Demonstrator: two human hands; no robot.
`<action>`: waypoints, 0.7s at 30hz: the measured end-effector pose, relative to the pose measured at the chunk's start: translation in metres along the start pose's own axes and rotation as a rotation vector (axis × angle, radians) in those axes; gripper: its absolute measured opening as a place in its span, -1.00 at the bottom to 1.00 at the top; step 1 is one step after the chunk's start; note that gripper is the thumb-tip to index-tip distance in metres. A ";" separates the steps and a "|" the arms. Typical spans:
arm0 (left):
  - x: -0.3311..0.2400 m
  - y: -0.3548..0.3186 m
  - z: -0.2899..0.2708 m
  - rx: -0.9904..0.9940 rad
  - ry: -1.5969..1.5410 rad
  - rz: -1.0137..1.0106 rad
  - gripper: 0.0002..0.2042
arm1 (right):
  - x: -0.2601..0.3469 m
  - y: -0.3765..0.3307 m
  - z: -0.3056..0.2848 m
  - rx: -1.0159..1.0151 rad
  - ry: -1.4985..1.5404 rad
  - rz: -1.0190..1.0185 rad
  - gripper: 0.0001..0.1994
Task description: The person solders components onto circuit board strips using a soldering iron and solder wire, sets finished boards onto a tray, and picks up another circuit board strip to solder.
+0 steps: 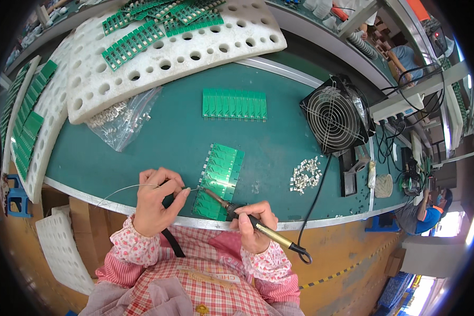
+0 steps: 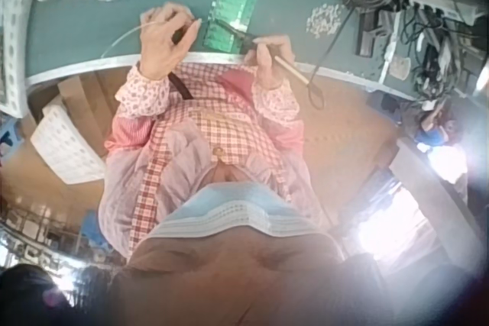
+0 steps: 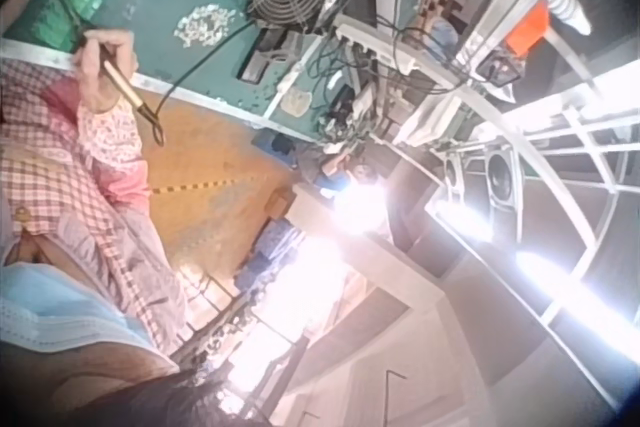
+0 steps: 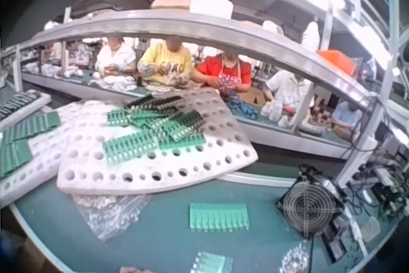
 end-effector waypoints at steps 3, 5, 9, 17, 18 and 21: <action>0.000 -0.002 0.000 -0.011 0.007 0.009 -0.85 | 0.002 -0.001 0.001 0.003 0.000 0.007 -0.85; 0.002 -0.003 0.001 -0.010 0.006 0.012 -0.86 | 0.002 0.000 0.001 0.002 0.002 0.000 -0.85; 0.002 -0.004 0.000 -0.019 -0.060 -0.020 -0.85 | 0.003 -0.002 0.001 -0.002 -0.007 0.017 -0.85; 0.004 -0.004 -0.003 0.011 -0.115 -0.020 -0.85 | -0.007 -0.012 0.000 -0.116 0.153 -0.090 -0.85; 0.005 -0.004 -0.004 0.013 -0.116 -0.026 -0.85 | -0.008 -0.012 0.000 -0.113 0.153 -0.084 -0.85; 0.005 -0.004 -0.003 0.032 -0.094 0.001 -0.83 | -0.009 -0.012 0.001 -0.023 0.141 -0.119 -0.86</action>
Point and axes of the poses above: each hand's wrist, its own y-axis towards the middle knuckle, its own z-axis out of the palm, x = y × z, the point moved 1 cm from there along y, towards the middle knuckle, and after that the axes turned 4 degrees about x, right-handed, at the moved point
